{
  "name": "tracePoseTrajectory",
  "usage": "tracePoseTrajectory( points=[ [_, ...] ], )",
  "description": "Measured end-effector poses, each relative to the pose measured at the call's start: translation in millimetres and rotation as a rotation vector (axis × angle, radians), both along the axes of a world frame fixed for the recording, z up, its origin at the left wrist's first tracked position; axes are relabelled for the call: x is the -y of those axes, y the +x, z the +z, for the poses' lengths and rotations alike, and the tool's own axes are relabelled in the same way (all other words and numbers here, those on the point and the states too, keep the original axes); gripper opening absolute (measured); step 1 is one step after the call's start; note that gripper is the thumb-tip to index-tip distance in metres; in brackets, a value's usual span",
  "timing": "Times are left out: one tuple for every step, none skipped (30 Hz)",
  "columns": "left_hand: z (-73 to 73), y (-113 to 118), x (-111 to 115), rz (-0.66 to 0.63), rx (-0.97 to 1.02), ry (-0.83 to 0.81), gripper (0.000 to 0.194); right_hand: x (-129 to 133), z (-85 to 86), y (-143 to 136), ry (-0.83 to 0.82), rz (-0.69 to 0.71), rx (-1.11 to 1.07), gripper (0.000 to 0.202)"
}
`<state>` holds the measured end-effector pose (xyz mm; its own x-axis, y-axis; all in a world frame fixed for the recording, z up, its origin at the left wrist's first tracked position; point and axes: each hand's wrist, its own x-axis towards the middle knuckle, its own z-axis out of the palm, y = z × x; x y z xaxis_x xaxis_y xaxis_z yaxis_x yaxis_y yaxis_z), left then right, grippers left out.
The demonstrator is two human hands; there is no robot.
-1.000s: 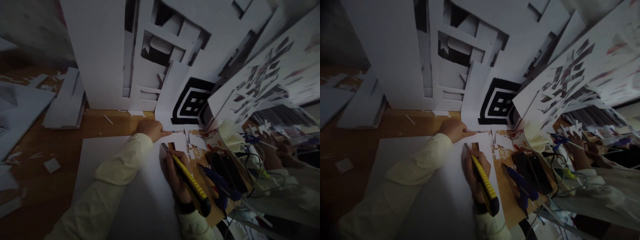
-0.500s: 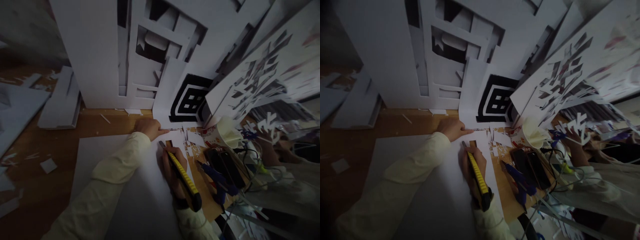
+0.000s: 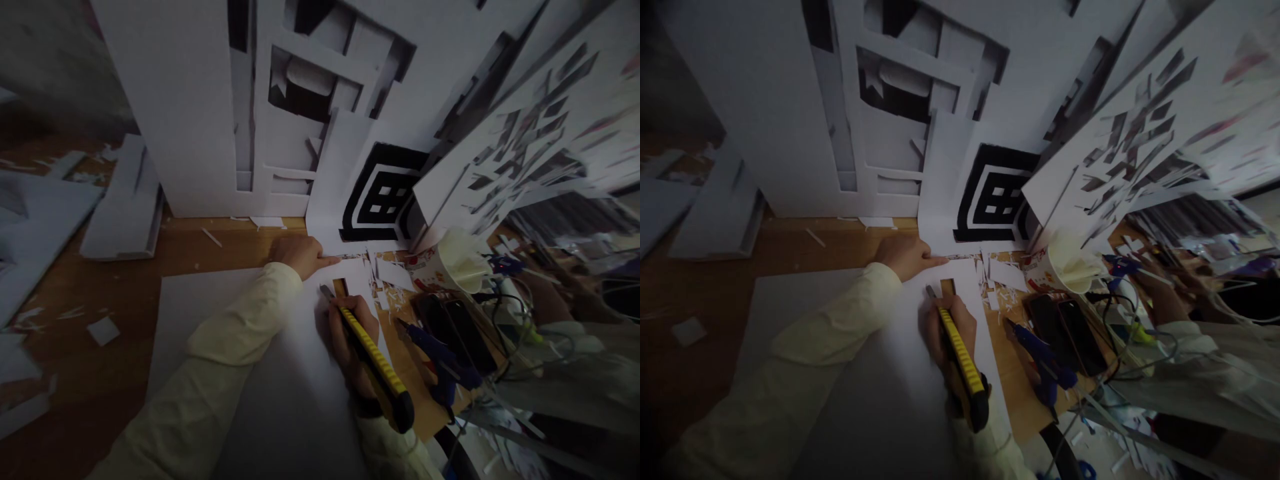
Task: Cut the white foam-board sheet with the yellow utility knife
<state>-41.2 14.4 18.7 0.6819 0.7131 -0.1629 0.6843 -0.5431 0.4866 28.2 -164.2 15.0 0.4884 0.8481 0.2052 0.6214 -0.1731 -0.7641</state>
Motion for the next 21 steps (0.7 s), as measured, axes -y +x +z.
tracePoseTrajectory(
  points=[
    [0.2,0,0,0.001,-0.004,0.005,0.07,0,0.9,0,-0.002,-0.002,-0.005,0.014],
    [0.1,0,0,0.002,-0.007,0.009,0.069,0,1.3,0,0.001,-0.006,-0.007,0.014],
    [-0.2,1,0,0.004,-0.009,0.012,0.069,0,1.3,0,0.001,-0.008,-0.009,0.014],
    [-0.8,1,-1,0.005,-0.009,0.013,0.068,1,0.9,0,0.001,-0.01,-0.011,0.014],
    [-1.5,1,-1,0.004,-0.009,0.012,0.068,1,0.3,1,0.001,-0.01,-0.015,0.014],
    [-2.2,1,-1,0.003,-0.009,0.011,0.068,1,-0.3,1,0.002,-0.011,-0.021,0.014],
    [-3.1,2,-1,0.004,-0.008,0.011,0.068,2,-1.0,0,0.005,-0.015,-0.028,0.014],
    [-3.9,2,-1,0.005,-0.007,0.014,0.069,3,-1.5,0,0.007,-0.024,-0.034,0.014],
    [-4.7,2,-1,0.005,-0.007,0.016,0.069,5,-2.0,0,0.004,-0.034,-0.036,0.015],
    [-5.4,2,-1,0.007,-0.005,0.019,0.069,6,-2.4,0,-0.003,-0.042,-0.034,0.015],
    [-6.1,2,-2,0.011,-0.004,0.021,0.069,7,-2.9,-1,-0.01,-0.049,-0.03,0.015],
    [-6.6,3,-2,0.016,-0.003,0.023,0.069,9,-3.5,-1,-0.013,-0.052,-0.026,0.014],
    [-7.1,3,-2,0.017,-0.003,0.023,0.069,10,-4.2,-1,-0.017,-0.05,-0.023,0.014],
    [-7.3,3,-2,0.02,-0.003,0.021,0.069,11,-5.1,-1,-0.016,-0.05,-0.019,0.014],
    [-7.4,3,-1,0.023,-0.001,0.018,0.069,12,-6.3,-2,-0.012,-0.055,-0.016,0.015],
    [-7.4,3,-1,0.024,0.003,0.016,0.069,13,-7.5,-2,-0.008,-0.066,-0.012,0.015],
    [-7.3,3,-1,0.021,0.008,0.014,0.069,13,-8.7,-2,-0.008,-0.076,-0.013,0.016],
    [-7.2,3,-1,0.018,0.012,0.013,0.069,14,-9.8,-3,-0.007,-0.089,-0.019,0.018],
    [-7.0,3,-1,0.016,0.015,0.013,0.07,15,-10.7,-4,-0.002,-0.1,-0.03,0.019],
    [-6.9,3,-1,0.014,0.015,0.014,0.07,15,-11.2,-4,0.008,-0.107,-0.042,0.02],
    [-6.8,3,-1,0.012,0.013,0.015,0.069,16,-11.4,-4,0.013,-0.109,-0.051,0.021]
  ],
)
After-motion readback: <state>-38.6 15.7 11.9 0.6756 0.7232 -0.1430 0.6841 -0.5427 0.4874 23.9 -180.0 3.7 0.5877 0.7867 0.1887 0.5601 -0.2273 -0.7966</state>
